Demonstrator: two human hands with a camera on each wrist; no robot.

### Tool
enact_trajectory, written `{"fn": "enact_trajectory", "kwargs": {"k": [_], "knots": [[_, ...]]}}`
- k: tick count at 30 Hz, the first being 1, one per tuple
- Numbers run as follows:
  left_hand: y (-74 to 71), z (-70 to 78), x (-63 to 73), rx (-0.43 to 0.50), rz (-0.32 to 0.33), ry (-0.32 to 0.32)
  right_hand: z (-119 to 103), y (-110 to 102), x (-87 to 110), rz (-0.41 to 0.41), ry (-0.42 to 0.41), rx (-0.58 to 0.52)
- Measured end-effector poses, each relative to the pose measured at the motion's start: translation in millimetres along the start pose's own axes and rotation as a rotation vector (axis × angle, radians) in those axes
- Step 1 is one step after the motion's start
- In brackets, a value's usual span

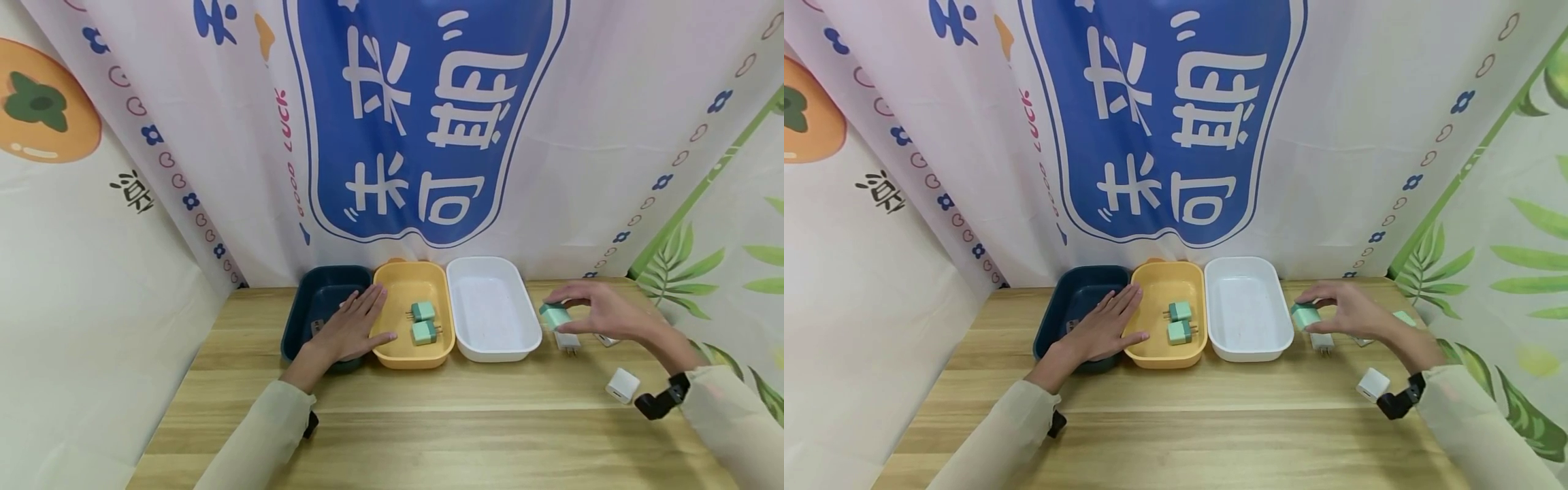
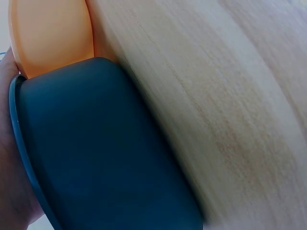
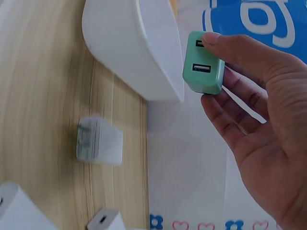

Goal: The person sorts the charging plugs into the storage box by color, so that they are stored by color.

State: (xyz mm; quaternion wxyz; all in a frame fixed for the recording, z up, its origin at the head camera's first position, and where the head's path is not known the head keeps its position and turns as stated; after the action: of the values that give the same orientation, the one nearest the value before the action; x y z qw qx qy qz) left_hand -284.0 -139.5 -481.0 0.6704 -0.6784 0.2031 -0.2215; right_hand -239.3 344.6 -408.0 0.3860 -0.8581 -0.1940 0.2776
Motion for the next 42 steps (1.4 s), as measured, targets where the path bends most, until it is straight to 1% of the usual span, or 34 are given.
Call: {"fn": "enact_trajectory", "kwargs": {"k": [3, 5, 11, 13, 15, 18, 20, 32, 37, 42], "knots": [[1.0, -0.3, -0.2, -0.006, -0.004, -0.005, -4, 7, -6.9, -0.009, -0.019, -0.084], [1.4, -0.4, -0.3, -0.008, -0.005, -0.007, -6, 10, -10.8, -0.014, -0.02, -0.1], [1.6, 0.0, -0.5, -0.008, 0.002, -0.009, -11, 20, -20.1, -0.034, 0.003, -0.1], [1.3, 0.0, -0.3, -0.005, 0.004, -0.009, -15, 24, -24.1, -0.036, -0.008, -0.093], [1.2, -0.1, -0.2, -0.001, 0.003, -0.01, -19, 27, -28.5, -0.037, -0.027, -0.093], [2.0, -0.8, -0.3, 0.002, 0.006, -0.005, -26, 32, -35.8, -0.037, -0.085, -0.098], [3.0, -1.2, -0.5, 0.004, 0.006, -0.003, -30, 36, -40.0, -0.046, -0.106, -0.108], [4.9, -1.2, -1.7, 0.003, 0.01, -0.004, -41, 58, -60.6, -0.124, -0.064, -0.164], [3.2, -0.4, -1.1, 0.0, 0.019, 0.0, -43, 68, -68.4, -0.123, -0.091, -0.171], [3.2, -0.6, -1.4, -0.01, 0.021, 0.003, -45, 76, -77.0, -0.141, -0.127, -0.22]]}}
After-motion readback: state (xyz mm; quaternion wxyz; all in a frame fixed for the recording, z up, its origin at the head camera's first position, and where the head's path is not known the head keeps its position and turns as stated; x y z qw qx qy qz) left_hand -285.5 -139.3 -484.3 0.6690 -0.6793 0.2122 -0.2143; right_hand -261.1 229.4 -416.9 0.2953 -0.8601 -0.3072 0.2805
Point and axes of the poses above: each hand's wrist, its own x-axis away from the middle knuckle, its own y-axis out of the palm, z = x × y, the point moved 2 cm from there along -x, towards the middle knuckle, and after that the axes turned 7 degrees about -x, right-handed, at the moved point
